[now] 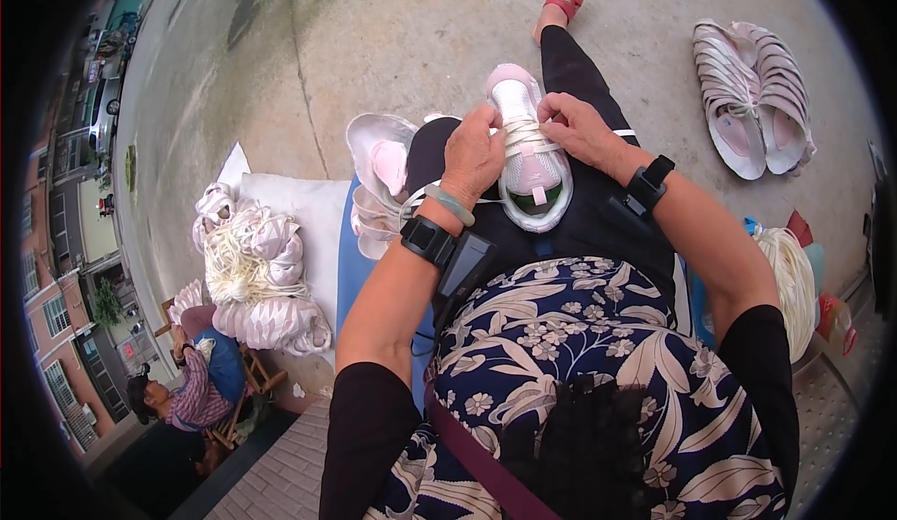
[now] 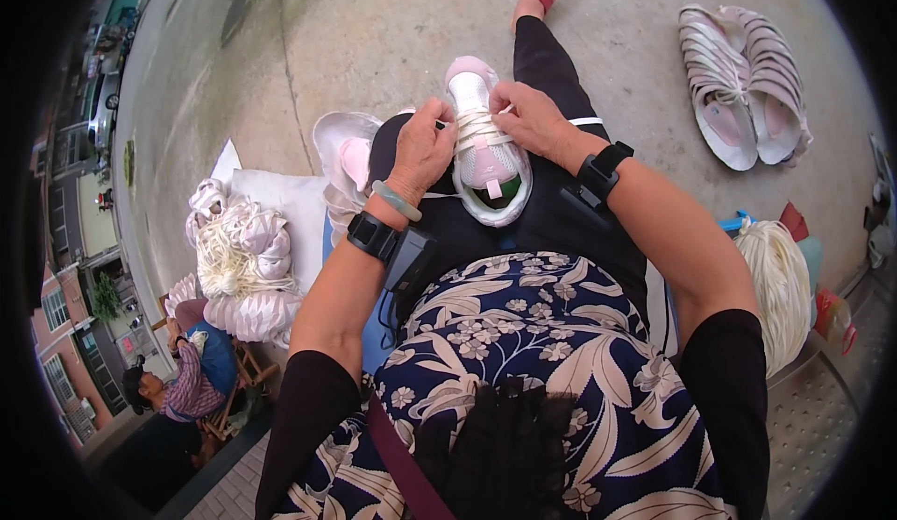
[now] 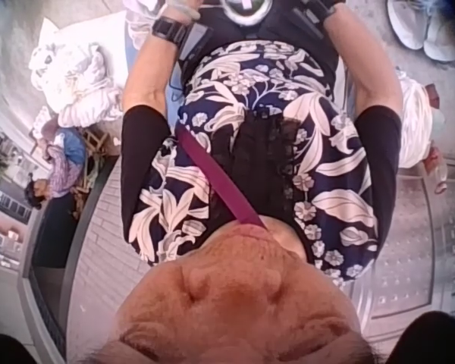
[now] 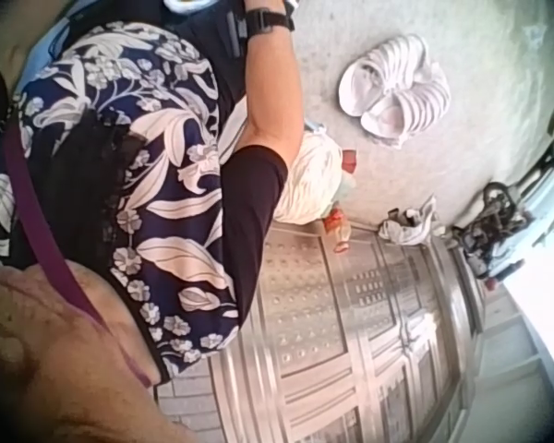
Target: The recorder is lacing a pair of white and green sneakers while sitting outdoors.
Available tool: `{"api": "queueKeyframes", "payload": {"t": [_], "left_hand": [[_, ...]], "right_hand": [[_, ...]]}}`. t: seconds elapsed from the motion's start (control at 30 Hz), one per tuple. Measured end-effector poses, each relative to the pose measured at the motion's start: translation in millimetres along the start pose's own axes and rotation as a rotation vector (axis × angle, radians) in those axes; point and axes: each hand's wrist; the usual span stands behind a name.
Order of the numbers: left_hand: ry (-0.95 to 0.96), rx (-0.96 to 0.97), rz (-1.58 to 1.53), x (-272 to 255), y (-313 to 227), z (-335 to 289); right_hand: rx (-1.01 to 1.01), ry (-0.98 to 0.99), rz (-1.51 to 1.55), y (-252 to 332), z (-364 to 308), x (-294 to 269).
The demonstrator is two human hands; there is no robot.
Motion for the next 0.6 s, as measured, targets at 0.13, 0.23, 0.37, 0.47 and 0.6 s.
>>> {"api": "queueKeyframes", "payload": {"t": [0.13, 0.23, 0.37, 0.47, 0.6], "left_hand": [[0.022, 0.163, 0.010, 3, -5, -4], [0.030, 0.133, 0.056, 7, -7, -4], [0.028, 0.109, 0.083, 9, -5, -3], [0.064, 0.110, 0.106, 8, -7, -4], [0.118, 0.052, 0.120, 5, -7, -1]], "right_hand": [[-0.114, -0.036, -0.147, 5, -5, 0], [-0.109, -0.055, -0.234, 12, -7, 2], [-0.182, -0.065, -0.352, 17, -5, 6], [-0.153, -0.030, -0.414, 19, -3, 6], [-0.147, -0.033, -0.444, 18, 0, 9]]}}
Point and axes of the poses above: each hand's wrist, its own z-axis towards the middle knuckle, its own x-axis out of the palm, y = z × x, and after that the axes turned 10 degrees about -z, right-handed
